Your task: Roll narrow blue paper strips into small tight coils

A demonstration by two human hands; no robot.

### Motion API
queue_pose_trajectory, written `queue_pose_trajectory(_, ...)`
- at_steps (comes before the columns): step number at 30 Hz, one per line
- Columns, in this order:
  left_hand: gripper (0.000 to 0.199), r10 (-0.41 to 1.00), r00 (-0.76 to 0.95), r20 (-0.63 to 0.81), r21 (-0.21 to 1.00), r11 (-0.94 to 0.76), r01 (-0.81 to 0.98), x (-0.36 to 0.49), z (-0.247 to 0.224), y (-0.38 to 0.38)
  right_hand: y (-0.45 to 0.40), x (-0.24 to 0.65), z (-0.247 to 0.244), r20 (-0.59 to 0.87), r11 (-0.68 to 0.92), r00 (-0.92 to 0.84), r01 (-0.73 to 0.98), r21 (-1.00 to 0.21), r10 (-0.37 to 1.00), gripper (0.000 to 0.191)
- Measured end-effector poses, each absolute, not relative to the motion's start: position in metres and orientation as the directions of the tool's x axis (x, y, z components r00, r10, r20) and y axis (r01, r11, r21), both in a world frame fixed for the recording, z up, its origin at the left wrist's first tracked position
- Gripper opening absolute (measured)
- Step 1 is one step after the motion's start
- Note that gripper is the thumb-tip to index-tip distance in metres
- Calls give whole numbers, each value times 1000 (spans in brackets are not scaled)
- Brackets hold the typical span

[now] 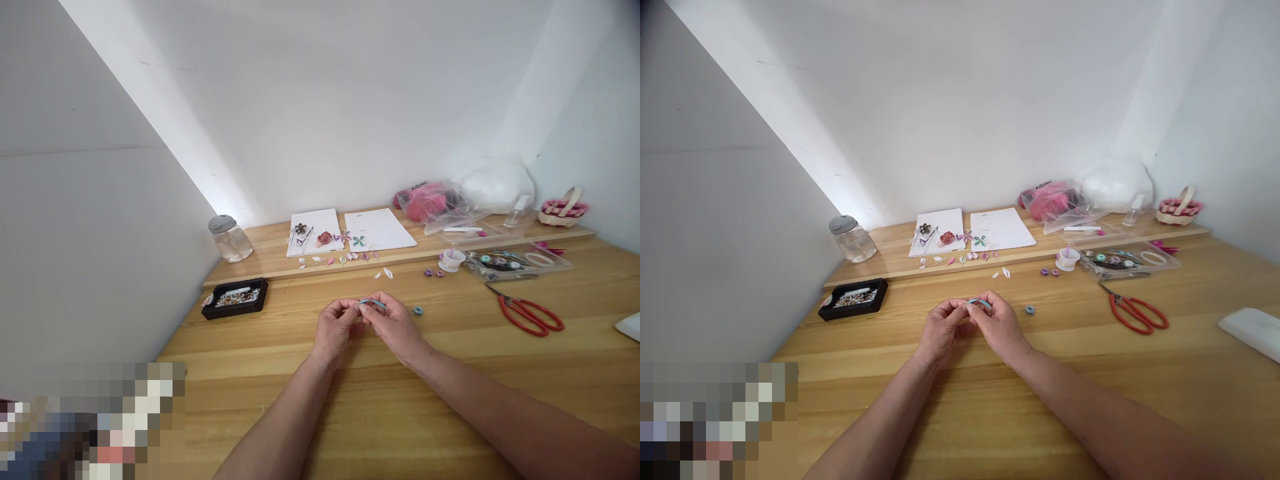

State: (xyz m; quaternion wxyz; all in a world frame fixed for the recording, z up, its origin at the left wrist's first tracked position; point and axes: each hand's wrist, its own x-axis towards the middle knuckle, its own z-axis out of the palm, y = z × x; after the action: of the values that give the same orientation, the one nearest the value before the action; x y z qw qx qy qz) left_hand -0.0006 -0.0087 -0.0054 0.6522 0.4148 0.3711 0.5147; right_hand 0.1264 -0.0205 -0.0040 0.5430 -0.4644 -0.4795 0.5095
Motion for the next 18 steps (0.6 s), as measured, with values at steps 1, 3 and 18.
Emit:
queue_pose_trajectory(1,24,981,192,-40,925,109,-365,0,-6,-8,-21,126,-4,39,41,22,-116,-992,999,30)
queue_pose_trajectory(3,24,982,187,-20,924,90,-372,1,-8,-8,-20,126,-5,31,34,25,-127,-991,999,31)
queue_pose_trajectory(18,25,993,114,43,955,-8,-297,-5,-8,-2,-23,123,-5,31,29,-8,-188,-982,999,32)
